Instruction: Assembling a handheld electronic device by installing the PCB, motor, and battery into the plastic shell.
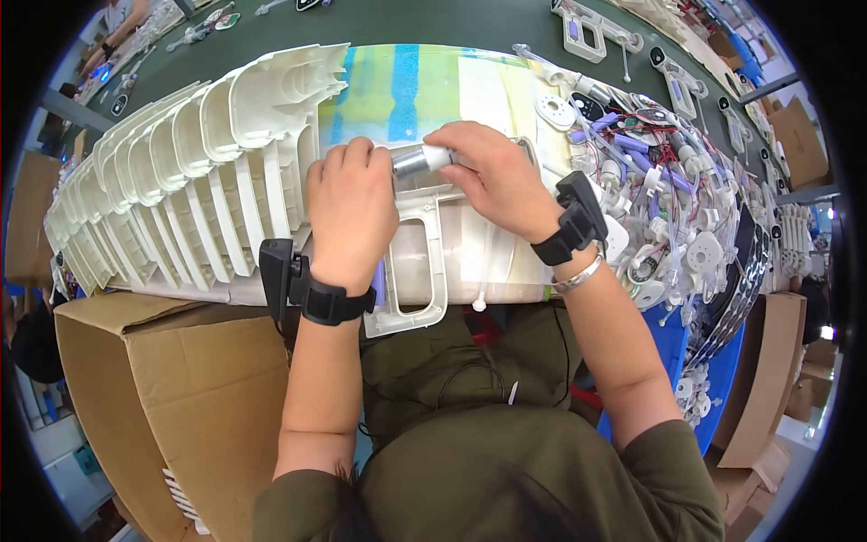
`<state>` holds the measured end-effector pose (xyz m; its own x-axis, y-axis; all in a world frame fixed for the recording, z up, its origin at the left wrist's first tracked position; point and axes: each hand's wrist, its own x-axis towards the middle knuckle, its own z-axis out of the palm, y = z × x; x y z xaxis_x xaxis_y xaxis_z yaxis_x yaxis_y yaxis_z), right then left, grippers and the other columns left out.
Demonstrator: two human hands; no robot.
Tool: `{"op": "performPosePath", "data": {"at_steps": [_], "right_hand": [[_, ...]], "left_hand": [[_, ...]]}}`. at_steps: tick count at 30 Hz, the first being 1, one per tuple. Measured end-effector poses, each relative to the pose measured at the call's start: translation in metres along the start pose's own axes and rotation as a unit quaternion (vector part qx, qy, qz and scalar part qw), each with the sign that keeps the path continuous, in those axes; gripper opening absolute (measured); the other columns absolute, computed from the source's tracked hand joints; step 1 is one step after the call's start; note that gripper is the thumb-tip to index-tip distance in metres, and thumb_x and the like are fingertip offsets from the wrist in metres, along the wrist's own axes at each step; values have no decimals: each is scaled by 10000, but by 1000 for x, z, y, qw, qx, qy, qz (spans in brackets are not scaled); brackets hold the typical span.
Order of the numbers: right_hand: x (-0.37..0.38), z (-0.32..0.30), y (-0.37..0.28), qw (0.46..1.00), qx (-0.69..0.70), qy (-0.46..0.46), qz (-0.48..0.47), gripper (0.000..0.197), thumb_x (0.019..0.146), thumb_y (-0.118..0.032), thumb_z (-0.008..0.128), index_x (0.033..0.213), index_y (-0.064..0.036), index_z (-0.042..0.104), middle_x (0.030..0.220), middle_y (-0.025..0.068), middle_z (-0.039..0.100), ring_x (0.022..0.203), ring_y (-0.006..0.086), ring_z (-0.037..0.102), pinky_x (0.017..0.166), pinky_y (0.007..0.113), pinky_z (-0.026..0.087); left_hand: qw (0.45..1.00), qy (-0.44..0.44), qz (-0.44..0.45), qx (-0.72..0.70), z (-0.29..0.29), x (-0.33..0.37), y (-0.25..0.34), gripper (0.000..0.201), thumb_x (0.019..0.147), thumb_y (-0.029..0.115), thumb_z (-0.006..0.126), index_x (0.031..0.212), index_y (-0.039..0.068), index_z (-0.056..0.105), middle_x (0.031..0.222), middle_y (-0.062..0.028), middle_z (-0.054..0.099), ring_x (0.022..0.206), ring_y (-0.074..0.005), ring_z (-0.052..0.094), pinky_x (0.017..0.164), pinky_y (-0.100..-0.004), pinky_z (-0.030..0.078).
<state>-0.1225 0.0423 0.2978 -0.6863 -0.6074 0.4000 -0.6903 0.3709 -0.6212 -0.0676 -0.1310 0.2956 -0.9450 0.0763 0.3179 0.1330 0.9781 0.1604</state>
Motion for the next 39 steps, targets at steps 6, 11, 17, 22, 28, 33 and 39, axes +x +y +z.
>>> {"op": "performPosePath", "data": {"at_steps": [6,11,17,22,28,33,39], "right_hand": [[-2,10,10,993,-4,116,18,338,766,-15,609,1100,-52,572,1062,125,590,975,292,558,843,345,458],[-5,12,13,995,-20,94,1,305,738,-57,633,1040,-69,597,1005,104,606,930,289,551,834,369,437],[-7,11,14,996,-81,39,-24,281,728,-110,659,1007,-116,626,951,63,602,936,260,530,841,366,417],[-11,11,11,993,-106,45,-29,215,723,-164,677,933,-124,656,938,34,597,926,234,519,845,371,401],[-14,16,14,988,-125,79,-52,232,721,-156,684,951,-130,664,910,12,623,884,210,539,802,344,415],[-13,20,14,983,-144,92,-71,176,735,-204,670,898,-139,668,833,-3,629,868,193,549,849,353,387],[-25,11,5,984,-88,155,-16,170,727,-145,665,885,-86,637,814,32,615,834,209,550,832,353,401]], "left_hand": [[991,29,-70,-110,6,5,2,126,732,55,554,837,28,618,1035,-117,593,1007,-282,534,858,-413,389],[975,-2,-110,-195,-6,-1,0,113,727,82,549,767,13,629,1139,-145,571,1091,-308,500,923,-450,350],[1000,-18,7,-10,8,-12,-3,146,732,64,539,802,-2,649,1200,-170,538,1146,-328,464,961,-488,318],[986,57,-52,-148,-15,-13,6,334,768,115,577,1085,9,579,1182,-152,544,1137,-306,474,963,-486,324],[999,-15,37,27,1,-5,10,494,738,248,673,1171,56,529,1158,-104,560,1095,-287,513,930,-536,346],[998,-36,38,15,1,0,10,534,717,313,698,1167,71,546,1129,-72,581,1076,-254,526,919,-540,352],[999,-31,37,-2,-1,2,8,545,699,348,710,1144,68,567,1111,-66,591,1055,-239,537,910,-515,361]]}}
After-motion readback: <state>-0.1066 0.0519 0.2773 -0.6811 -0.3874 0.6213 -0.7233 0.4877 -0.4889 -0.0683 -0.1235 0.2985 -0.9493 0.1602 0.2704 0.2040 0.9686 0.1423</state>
